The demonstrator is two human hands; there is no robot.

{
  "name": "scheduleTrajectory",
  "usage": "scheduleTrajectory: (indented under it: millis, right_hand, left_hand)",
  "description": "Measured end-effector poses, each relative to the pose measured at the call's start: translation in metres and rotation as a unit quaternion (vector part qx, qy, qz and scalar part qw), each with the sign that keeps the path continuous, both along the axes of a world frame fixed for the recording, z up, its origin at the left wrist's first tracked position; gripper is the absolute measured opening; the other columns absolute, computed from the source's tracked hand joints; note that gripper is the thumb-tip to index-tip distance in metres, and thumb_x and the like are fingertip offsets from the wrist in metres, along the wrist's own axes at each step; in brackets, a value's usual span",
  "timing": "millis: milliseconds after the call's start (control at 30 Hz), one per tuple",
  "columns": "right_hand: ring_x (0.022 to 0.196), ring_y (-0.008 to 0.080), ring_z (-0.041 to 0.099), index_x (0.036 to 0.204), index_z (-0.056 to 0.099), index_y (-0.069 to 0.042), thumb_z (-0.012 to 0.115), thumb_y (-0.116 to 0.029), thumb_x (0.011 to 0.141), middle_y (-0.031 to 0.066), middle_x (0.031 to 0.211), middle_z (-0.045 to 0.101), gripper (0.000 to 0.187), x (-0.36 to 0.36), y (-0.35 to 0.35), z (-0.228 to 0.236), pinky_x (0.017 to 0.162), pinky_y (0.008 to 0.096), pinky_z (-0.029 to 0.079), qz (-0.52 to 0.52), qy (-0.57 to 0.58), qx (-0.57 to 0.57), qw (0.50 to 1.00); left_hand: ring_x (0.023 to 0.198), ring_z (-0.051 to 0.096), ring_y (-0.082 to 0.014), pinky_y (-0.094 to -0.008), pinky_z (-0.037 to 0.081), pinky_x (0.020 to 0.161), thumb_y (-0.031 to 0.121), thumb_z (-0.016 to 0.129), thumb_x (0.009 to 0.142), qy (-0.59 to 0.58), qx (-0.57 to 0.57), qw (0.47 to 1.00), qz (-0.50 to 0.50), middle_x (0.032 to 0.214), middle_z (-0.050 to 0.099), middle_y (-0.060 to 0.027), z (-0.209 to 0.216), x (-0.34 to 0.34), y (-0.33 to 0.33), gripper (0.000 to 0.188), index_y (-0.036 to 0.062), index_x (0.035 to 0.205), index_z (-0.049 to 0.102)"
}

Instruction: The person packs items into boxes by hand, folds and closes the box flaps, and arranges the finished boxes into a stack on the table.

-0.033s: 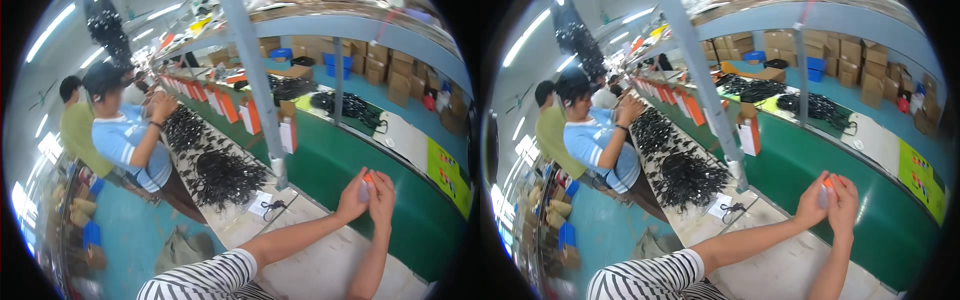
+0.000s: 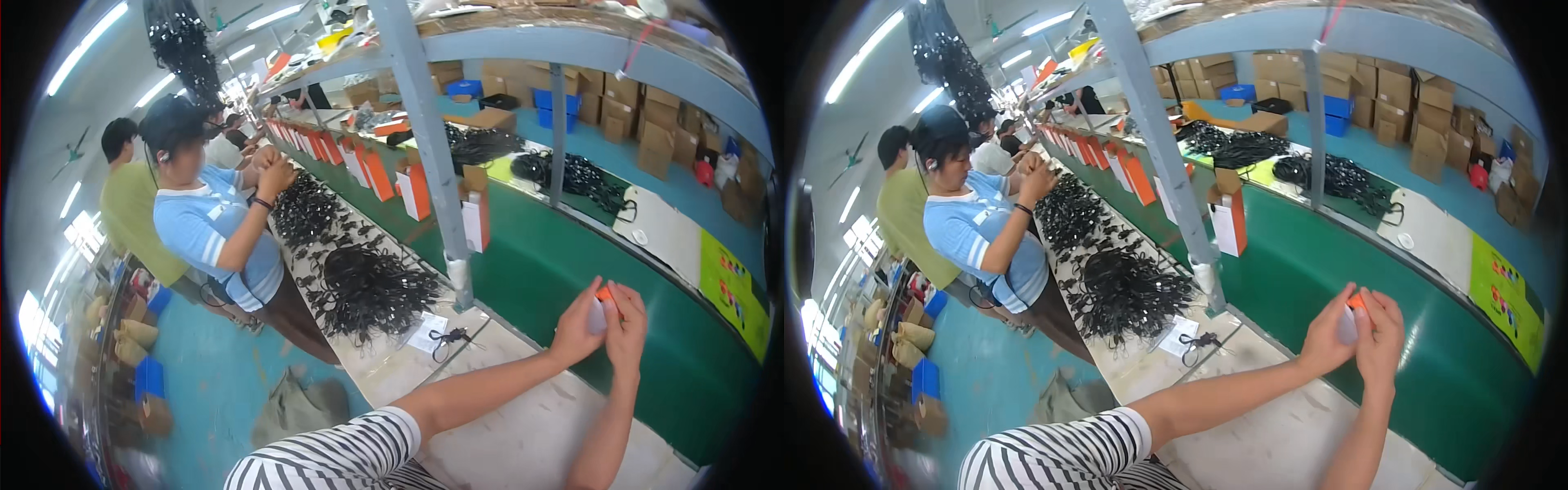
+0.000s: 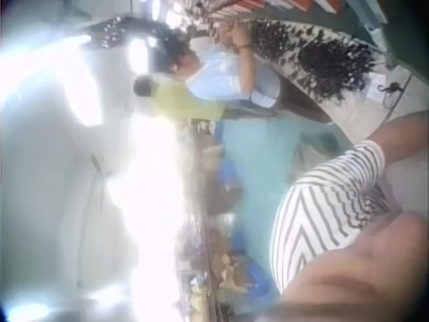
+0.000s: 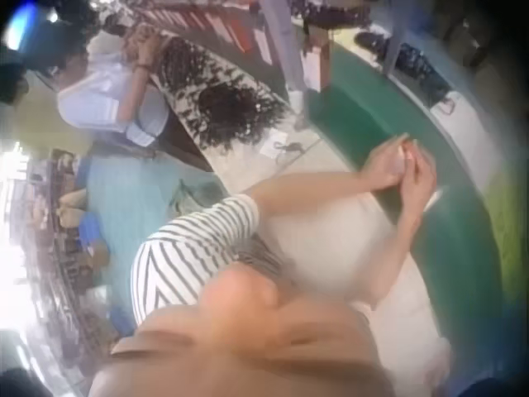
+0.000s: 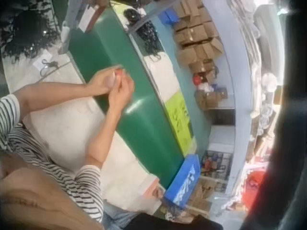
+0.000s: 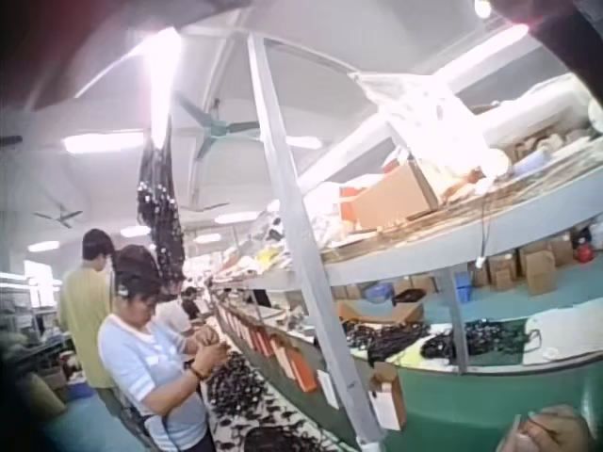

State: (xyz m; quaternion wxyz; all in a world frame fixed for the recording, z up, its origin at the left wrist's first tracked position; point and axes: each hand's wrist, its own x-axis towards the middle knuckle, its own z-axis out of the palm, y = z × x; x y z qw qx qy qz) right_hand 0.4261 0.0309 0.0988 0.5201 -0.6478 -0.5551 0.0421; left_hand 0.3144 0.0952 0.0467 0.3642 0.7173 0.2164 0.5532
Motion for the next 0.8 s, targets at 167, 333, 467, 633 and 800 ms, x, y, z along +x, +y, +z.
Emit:
scheduleTrajectory:
  millis: [167,333,467,633,800]
  right_hand:
    - [0.119,0.0363,0.063,0.132,0.072,-0.003,0.064,-0.013,0.1,0.0204,0.132,0.064,0.034,-0.041,0.005,0.005,0.103,0.0411,0.05,-0.004,-0.135,-0.009,0.991]
    - [0.128,0.0402,0.058,0.136,0.071,-0.007,0.068,-0.016,0.097,0.0217,0.141,0.058,0.04,-0.044,-0.001,0.017,0.111,0.045,0.046,0.027,-0.113,-0.094,0.989]
    - [0.136,0.0439,0.052,0.139,0.07,-0.012,0.071,-0.014,0.092,0.0258,0.151,0.049,0.047,-0.05,0.01,-0.002,0.116,0.0489,0.043,0.001,-0.148,-0.042,0.988]
    - [0.13,0.0434,0.058,0.132,0.071,-0.007,0.073,-0.007,0.09,0.0257,0.147,0.054,0.042,-0.034,0.013,-0.001,0.109,0.0467,0.049,0.005,-0.134,0.013,0.991]
    - [0.122,0.0408,0.064,0.119,0.072,-0.004,0.082,-0.005,0.08,0.0241,0.135,0.063,0.04,0.001,-0.006,0.031,0.101,0.0426,0.053,-0.109,-0.074,0.047,0.99]
  left_hand:
    - [0.142,0.054,-0.0387,-0.0411,0.047,0.115,0.01,0.08,0.085,0.006,-0.054,0.998,0.04,0.157,0.051,-0.0238,-0.008,-0.027,0.008,0.09,0.0001,0.162,0.035]
    - [0.144,0.053,-0.0382,-0.0408,0.045,0.116,0.01,0.076,0.089,0.007,-0.055,0.998,-0.011,0.159,0.05,-0.0233,-0.012,-0.027,0.015,0.088,0.0003,0.164,0.031]
    - [0.147,0.049,-0.0372,-0.0408,0.042,0.119,0.009,0.072,0.091,0.02,-0.061,0.998,-0.02,0.162,0.046,-0.0239,-0.025,-0.02,0.03,0.091,-0.0008,0.166,0.021]
    - [0.146,0.045,-0.045,-0.0473,0.038,0.121,0.03,0.088,0.08,0.115,0.034,0.993,0.008,0.158,0.042,-0.0323,-0.033,-0.063,0.025,0.107,-0.0086,0.16,0.028]
    - [0.141,0.044,-0.0477,-0.0527,0.036,0.12,0.028,0.088,0.083,0.096,0.027,0.987,0.126,0.151,0.041,-0.0314,-0.049,-0.114,0.041,0.1,-0.0088,0.157,0.031]
